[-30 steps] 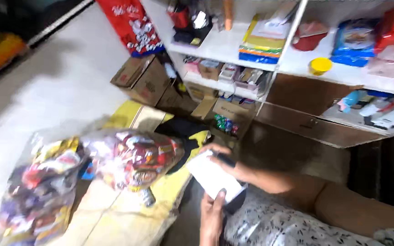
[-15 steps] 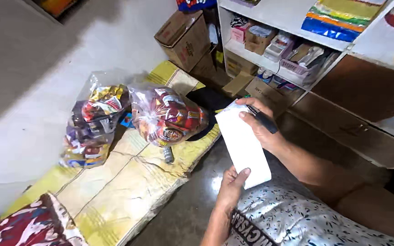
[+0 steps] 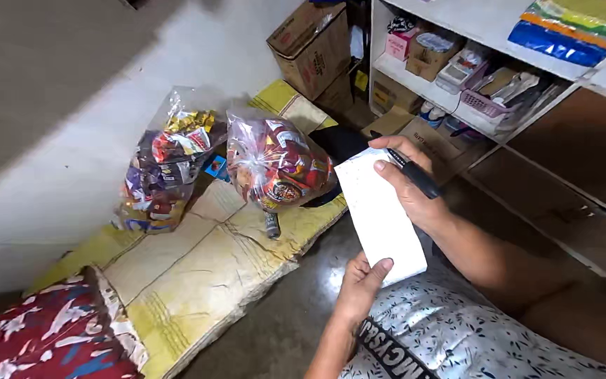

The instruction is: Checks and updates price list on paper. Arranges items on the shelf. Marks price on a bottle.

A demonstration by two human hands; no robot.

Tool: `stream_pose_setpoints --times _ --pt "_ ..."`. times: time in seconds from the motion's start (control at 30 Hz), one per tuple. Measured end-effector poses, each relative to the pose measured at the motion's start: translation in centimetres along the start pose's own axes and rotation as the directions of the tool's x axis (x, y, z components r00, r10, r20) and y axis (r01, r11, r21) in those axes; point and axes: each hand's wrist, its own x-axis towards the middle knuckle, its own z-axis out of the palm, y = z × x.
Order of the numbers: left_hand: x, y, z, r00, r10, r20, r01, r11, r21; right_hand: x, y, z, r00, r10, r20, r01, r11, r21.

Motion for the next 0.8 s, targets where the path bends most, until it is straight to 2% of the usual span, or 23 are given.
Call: stream_pose_setpoints --times 0.13,0.37,0.57,0.8 --pt "0.1 0.3 -0.3 1.0 0.013 0.019 -0.013 1.0 -0.026 0.7 0.2 0.5 1.0 -0.021 -0.023 0.023 0.998 0.062" --pt "0.0 0.6 -0.8 0.998 0.012 0.068 -0.008 0.998 -0.059 1.6 -0.2 0.7 0.999 -0.032 -0.037 0.034 0.999 0.041" --pt "-0.4 0.6 -1.3 0.991 -0.013 0.136 0.02 0.998 -0.051 3.3 0.9 0.6 0.992 -0.115 -0.052 0.118 0.991 0.063" --pt "-0.8 0.6 -1.5 0.987 -0.052 0.154 0.066 0.994 -0.087 4.4 1.0 0.4 0.992 -0.104 -0.067 0.109 0.991 0.076"
